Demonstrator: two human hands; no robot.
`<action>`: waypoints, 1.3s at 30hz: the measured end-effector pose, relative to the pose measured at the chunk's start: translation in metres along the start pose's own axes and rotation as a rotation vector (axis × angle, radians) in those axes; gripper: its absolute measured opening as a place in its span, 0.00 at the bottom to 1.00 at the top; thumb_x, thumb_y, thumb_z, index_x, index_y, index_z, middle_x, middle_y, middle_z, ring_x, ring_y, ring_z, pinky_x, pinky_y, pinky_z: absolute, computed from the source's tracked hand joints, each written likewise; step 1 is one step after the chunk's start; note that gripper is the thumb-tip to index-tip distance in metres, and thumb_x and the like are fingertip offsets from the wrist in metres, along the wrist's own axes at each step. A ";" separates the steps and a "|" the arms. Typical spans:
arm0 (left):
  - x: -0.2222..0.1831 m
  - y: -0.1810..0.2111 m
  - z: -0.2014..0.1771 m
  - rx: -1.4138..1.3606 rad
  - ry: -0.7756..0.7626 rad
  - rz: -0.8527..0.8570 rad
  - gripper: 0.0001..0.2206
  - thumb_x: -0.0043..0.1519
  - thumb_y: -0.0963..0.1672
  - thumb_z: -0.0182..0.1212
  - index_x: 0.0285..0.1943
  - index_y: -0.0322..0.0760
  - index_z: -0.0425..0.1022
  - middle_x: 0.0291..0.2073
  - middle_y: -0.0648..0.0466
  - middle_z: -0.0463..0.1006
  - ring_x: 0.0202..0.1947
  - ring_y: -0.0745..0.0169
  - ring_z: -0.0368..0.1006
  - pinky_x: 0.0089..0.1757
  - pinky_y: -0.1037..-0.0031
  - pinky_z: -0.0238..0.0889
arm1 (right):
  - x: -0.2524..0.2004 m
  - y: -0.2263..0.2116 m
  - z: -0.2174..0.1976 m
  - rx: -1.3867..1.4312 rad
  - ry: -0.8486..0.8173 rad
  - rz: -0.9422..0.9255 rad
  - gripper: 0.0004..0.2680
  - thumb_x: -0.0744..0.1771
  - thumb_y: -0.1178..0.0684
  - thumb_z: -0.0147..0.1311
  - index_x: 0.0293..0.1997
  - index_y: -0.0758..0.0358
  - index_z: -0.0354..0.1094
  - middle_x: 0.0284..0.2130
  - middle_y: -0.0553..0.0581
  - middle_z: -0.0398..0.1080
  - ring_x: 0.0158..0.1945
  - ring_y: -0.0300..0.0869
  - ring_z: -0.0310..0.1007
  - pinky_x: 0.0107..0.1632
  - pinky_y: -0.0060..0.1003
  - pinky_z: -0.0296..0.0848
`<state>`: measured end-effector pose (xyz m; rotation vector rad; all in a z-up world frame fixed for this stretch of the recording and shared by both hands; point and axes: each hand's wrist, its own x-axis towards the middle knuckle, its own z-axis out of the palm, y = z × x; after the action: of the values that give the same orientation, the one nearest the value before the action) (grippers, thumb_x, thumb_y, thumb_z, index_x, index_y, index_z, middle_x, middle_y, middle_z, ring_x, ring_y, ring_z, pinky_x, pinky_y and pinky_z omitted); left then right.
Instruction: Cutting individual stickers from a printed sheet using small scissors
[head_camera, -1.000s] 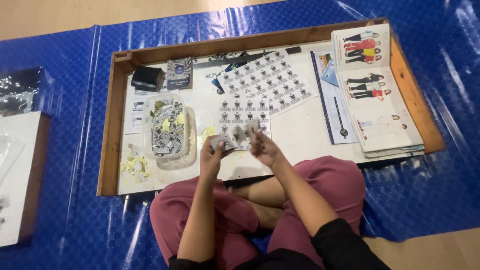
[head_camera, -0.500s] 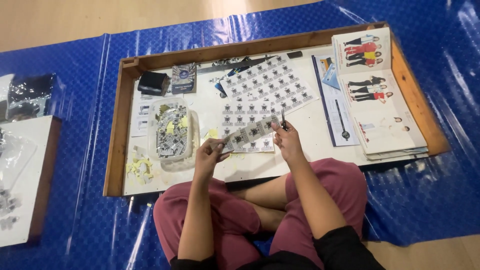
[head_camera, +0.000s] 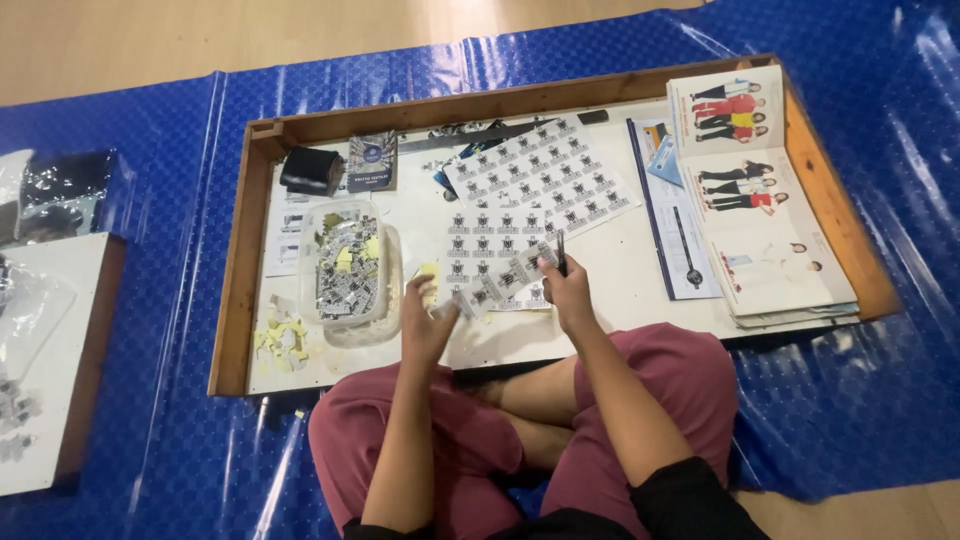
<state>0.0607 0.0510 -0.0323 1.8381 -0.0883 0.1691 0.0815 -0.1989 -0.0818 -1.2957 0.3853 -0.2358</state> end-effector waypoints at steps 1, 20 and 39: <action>-0.004 0.018 0.001 -0.002 0.000 -0.001 0.25 0.58 0.40 0.70 0.63 0.30 0.66 0.53 0.30 0.72 0.58 0.34 0.69 0.54 0.49 0.70 | -0.001 0.000 -0.001 -0.002 0.000 0.000 0.04 0.68 0.56 0.57 0.36 0.59 0.65 0.14 0.42 0.52 0.11 0.27 0.48 0.15 0.23 0.48; -0.005 0.008 0.014 0.172 -0.470 0.053 0.07 0.62 0.43 0.65 0.37 0.31 0.76 0.13 0.48 0.72 0.15 0.56 0.68 0.24 0.69 0.58 | -0.012 -0.039 -0.012 -0.520 -0.031 -0.195 0.10 0.62 0.48 0.72 0.36 0.61 0.76 0.16 0.50 0.67 0.20 0.32 0.60 0.27 0.28 0.63; 0.002 -0.007 -0.017 -0.255 -0.226 -0.264 0.09 0.58 0.43 0.73 0.35 0.30 0.81 0.21 0.49 0.75 0.23 0.64 0.70 0.25 0.76 0.66 | -0.016 -0.047 -0.007 -0.148 -0.010 -0.111 0.07 0.65 0.59 0.65 0.41 0.67 0.70 0.12 0.47 0.59 0.13 0.28 0.56 0.17 0.22 0.56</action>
<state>0.0629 0.0696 -0.0339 1.5905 -0.0224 -0.2268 0.0662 -0.2108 -0.0357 -1.4652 0.3277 -0.2986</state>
